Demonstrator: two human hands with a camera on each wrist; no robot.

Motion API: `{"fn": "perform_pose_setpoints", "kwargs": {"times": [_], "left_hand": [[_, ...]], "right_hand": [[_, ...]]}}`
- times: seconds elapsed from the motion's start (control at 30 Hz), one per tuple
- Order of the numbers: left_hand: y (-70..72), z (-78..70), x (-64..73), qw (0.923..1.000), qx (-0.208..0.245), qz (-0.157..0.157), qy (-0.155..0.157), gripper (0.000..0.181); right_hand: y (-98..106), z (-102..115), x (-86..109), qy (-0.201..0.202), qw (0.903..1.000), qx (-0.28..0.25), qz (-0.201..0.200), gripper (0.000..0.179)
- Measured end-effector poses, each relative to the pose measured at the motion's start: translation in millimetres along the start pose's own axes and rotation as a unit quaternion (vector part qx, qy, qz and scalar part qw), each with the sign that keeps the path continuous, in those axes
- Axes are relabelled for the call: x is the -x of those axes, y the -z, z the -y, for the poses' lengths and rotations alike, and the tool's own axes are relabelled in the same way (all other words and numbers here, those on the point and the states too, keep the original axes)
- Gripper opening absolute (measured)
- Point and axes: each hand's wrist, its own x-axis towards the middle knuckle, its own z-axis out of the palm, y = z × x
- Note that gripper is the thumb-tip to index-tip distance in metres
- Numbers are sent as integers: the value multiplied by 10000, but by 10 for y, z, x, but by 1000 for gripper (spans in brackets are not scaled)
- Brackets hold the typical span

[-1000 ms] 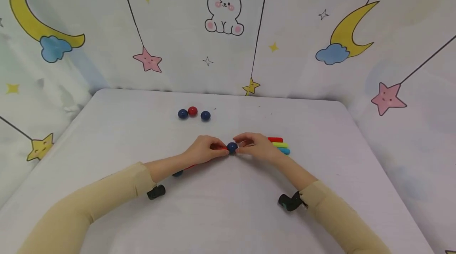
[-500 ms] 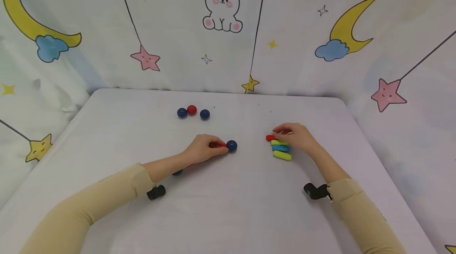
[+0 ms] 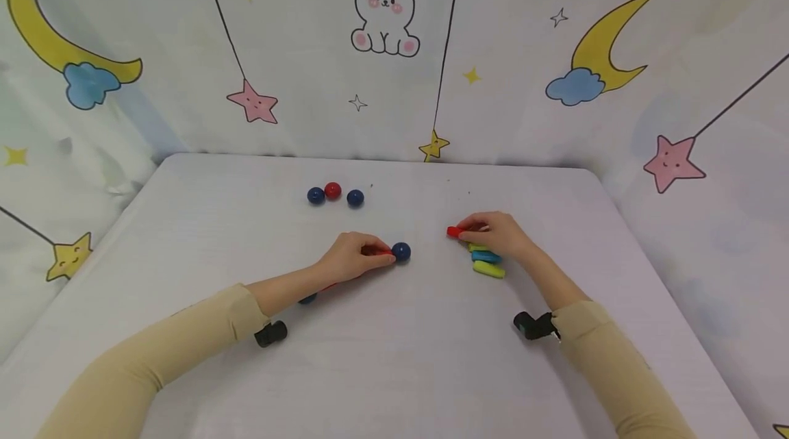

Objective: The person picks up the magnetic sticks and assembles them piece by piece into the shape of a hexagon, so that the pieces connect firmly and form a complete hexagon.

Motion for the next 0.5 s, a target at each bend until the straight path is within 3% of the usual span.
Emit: {"fn": "perform_pose_setpoints", "kwargs": {"times": [0.17, 0.33, 0.5], "left_hand": [[20, 8, 23, 10000, 61, -11, 33, 17], [34, 34, 40, 9999, 106, -11, 116, 18], [46, 64, 60, 9999, 104, -12, 116, 18]], "right_hand": [[-177, 227, -58, 585, 9977, -192, 277, 23], [-310, 445, -82, 734, 9936, -519, 690, 21], [-371, 543, -118, 862, 9910, -602, 833, 21]]}}
